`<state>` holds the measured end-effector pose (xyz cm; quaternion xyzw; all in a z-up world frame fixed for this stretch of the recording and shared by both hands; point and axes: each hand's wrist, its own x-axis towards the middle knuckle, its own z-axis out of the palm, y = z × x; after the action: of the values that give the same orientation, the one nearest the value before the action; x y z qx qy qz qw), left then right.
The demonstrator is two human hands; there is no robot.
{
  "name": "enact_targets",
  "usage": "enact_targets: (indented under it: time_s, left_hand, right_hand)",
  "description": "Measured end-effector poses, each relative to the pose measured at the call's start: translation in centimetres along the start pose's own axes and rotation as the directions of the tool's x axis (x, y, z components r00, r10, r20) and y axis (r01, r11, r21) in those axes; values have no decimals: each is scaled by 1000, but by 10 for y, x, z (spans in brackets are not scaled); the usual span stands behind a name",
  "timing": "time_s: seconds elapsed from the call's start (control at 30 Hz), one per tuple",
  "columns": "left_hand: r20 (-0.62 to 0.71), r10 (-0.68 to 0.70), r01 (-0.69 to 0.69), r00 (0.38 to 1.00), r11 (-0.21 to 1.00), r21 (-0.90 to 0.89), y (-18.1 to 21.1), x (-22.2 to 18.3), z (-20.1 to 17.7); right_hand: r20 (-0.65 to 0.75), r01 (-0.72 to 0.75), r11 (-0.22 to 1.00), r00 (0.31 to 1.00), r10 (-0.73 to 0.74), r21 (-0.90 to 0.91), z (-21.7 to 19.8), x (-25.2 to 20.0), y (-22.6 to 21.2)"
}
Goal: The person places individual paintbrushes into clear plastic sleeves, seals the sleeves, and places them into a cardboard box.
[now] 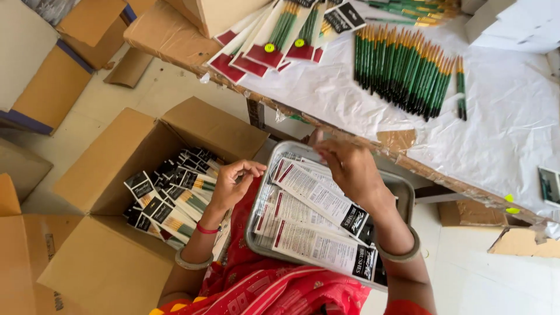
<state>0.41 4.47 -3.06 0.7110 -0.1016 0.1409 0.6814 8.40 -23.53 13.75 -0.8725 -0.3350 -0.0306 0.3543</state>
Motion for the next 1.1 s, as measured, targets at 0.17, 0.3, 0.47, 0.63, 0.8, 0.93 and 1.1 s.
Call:
enact_targets:
  time_s: [0.17, 0.3, 0.47, 0.63, 0.8, 0.93, 1.1]
  left_hand:
    - [43, -110, 112, 993, 993, -43, -6, -9, 6]
    - [101, -135, 139, 986, 990, -29, -4, -10, 19]
    - [130, -92, 85, 987, 995, 60, 6, -6, 32]
    - [134, -71, 68, 988, 997, 26, 7, -4, 34]
    - [101, -120, 112, 988, 990, 81, 2, -9, 35]
    - [-15, 75, -74, 997, 993, 88, -3, -10, 26]
    - [-54, 38, -50, 998, 973, -226, 3, -3, 37]
  right_hand:
    - [408, -228, 878, 817, 407, -420, 68, -74, 113]
    - [344, -359, 840, 792, 504, -406, 77, -94, 146]
    - [300, -327, 891, 857, 420, -314, 81, -96, 151]
    - [365, -353, 890, 819, 443, -287, 95, -82, 134]
    - [411, -291, 907, 819, 401, -304, 105, -88, 126]
    - [341, -294, 944, 881, 328, -149, 79, -110, 98]
    - [-37, -329, 885, 932, 360, 329, 21, -167, 42]
